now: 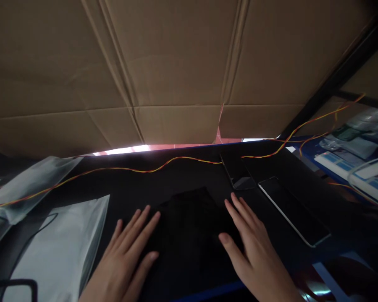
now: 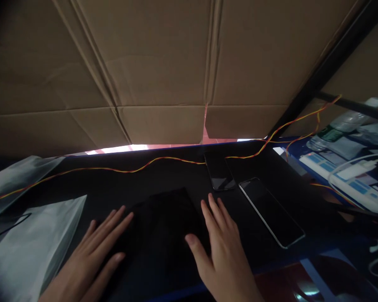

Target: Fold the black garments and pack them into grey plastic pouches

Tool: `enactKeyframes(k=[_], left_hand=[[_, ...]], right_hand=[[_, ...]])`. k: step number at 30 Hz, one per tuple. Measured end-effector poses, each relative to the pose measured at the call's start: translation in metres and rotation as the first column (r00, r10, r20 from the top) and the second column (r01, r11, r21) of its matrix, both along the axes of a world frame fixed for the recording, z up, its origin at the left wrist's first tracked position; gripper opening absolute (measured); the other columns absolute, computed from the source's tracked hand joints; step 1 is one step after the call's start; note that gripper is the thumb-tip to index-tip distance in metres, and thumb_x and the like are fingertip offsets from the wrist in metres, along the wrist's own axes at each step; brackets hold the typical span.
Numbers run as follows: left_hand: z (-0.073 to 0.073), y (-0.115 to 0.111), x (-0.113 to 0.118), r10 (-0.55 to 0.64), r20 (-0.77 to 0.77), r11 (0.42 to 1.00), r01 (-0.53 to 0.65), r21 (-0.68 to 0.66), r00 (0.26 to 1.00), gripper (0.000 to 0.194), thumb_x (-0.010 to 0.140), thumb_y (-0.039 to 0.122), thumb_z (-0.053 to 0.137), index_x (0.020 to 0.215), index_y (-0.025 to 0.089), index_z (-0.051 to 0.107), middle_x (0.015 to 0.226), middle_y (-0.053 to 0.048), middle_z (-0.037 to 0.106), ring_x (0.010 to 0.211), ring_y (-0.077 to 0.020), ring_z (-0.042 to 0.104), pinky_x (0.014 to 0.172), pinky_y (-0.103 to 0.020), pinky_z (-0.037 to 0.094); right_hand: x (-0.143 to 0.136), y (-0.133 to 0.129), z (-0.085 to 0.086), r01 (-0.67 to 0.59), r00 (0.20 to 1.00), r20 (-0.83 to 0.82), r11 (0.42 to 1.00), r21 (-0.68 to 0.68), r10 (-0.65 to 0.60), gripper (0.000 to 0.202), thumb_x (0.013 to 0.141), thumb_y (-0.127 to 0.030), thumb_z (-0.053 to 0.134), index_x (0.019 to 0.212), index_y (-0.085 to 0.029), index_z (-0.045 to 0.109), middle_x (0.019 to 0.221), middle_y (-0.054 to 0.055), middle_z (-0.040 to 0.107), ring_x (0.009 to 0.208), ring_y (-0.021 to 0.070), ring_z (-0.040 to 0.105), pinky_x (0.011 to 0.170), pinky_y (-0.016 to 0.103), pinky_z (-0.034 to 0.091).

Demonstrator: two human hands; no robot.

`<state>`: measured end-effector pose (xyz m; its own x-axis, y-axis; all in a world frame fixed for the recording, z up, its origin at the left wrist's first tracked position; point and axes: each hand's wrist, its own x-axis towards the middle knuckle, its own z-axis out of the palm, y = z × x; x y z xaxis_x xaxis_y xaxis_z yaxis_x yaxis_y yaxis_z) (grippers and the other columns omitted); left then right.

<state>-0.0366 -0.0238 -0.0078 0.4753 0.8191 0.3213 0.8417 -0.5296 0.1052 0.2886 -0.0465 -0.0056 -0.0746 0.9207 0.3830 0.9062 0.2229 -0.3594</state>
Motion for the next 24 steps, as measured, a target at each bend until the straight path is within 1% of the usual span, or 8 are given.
enactKeyframes(k=[3,7,11,14,17,19,21,24], left_hand=[[-0.010,0.004,-0.035,0.093,0.078,0.994,-0.088,-0.064,0.993,0.065,0.113,0.040,0.043,0.176,0.038,0.028,0.177,-0.003,0.045,0.161,-0.0334,0.047,0.133,-0.066,0.031],[-0.009,0.007,-0.055,0.150,0.155,0.988,-0.144,-0.051,0.976,0.058,0.111,0.045,0.047,0.169,0.043,0.041,0.176,0.003,0.048,0.160,-0.0348,0.048,0.136,-0.064,0.028],[0.011,0.000,-0.020,0.072,0.203,0.997,-0.069,-0.019,0.977,0.050,0.110,0.042,0.052,0.160,0.042,0.054,0.163,0.005,0.063,0.150,-0.0297,0.061,0.126,-0.052,0.050],[0.023,-0.006,0.018,-0.036,0.330,0.999,0.039,-0.002,0.943,0.049,0.113,0.044,0.047,0.161,0.040,0.052,0.151,0.003,0.073,0.134,-0.0238,0.074,0.106,-0.034,0.066],[0.026,-0.007,0.037,0.006,0.376,1.000,-0.004,-0.004,0.927,0.055,0.115,0.045,0.041,0.169,0.037,0.043,0.155,-0.001,0.070,0.129,-0.0249,0.077,0.097,-0.032,0.069],[0.025,-0.005,0.039,0.062,0.344,0.998,-0.059,-0.017,0.937,0.058,0.114,0.046,0.042,0.171,0.035,0.039,0.157,-0.004,0.069,0.131,-0.0271,0.076,0.097,-0.036,0.069],[0.024,-0.001,0.039,0.085,0.334,0.996,-0.073,-0.050,0.939,0.064,0.113,0.048,0.048,0.173,0.032,0.034,0.154,-0.007,0.071,0.130,-0.0278,0.077,0.097,-0.038,0.068],[0.020,0.004,0.043,0.074,0.375,0.995,-0.041,-0.095,0.924,0.060,0.112,0.043,0.054,0.169,0.033,0.040,0.151,-0.008,0.072,0.131,-0.0243,0.077,0.101,-0.034,0.067]], right_hand=[[-0.009,0.006,-0.005,0.057,0.998,-0.038,0.996,0.068,-0.054,0.039,0.113,-0.050,0.057,0.143,-0.024,0.062,0.165,0.016,0.058,0.152,0.0432,0.056,0.105,0.070,0.061],[-0.022,0.017,-0.001,0.091,0.981,-0.185,0.984,0.153,-0.062,0.017,0.109,-0.042,0.065,0.117,-0.026,0.064,0.138,0.012,0.077,0.128,0.0363,0.074,0.097,0.057,0.065],[-0.026,0.017,0.033,0.113,0.947,-0.320,0.959,0.259,-0.025,0.015,0.105,-0.022,0.065,0.119,-0.026,0.063,0.116,0.006,0.082,0.104,0.0223,0.080,0.089,0.036,0.065],[-0.039,0.010,0.055,-0.098,0.979,-0.134,0.932,0.349,0.153,0.025,0.099,-0.008,0.060,0.117,-0.025,0.066,0.121,0.004,0.083,0.105,0.0224,0.079,0.092,0.036,0.062],[-0.061,0.004,0.051,-0.306,0.948,-0.001,0.914,0.268,0.318,0.019,0.107,-0.020,0.056,0.118,-0.024,0.071,0.124,-0.001,0.084,0.097,0.0222,0.081,0.079,0.034,0.063],[-0.071,0.002,0.040,-0.365,0.916,-0.068,0.892,0.266,0.395,0.026,0.116,-0.036,0.049,0.120,-0.024,0.072,0.119,-0.004,0.085,0.092,0.0185,0.082,0.074,0.031,0.064],[-0.070,0.002,0.031,-0.363,0.883,-0.195,0.884,0.295,0.428,0.032,0.119,-0.042,0.044,0.122,-0.026,0.072,0.115,-0.004,0.085,0.093,0.0152,0.081,0.079,0.026,0.065],[-0.054,0.002,0.031,-0.252,0.889,-0.334,0.943,0.216,0.315,0.023,0.116,-0.030,0.049,0.124,-0.028,0.071,0.120,0.002,0.082,0.108,0.0174,0.079,0.094,0.029,0.065]])
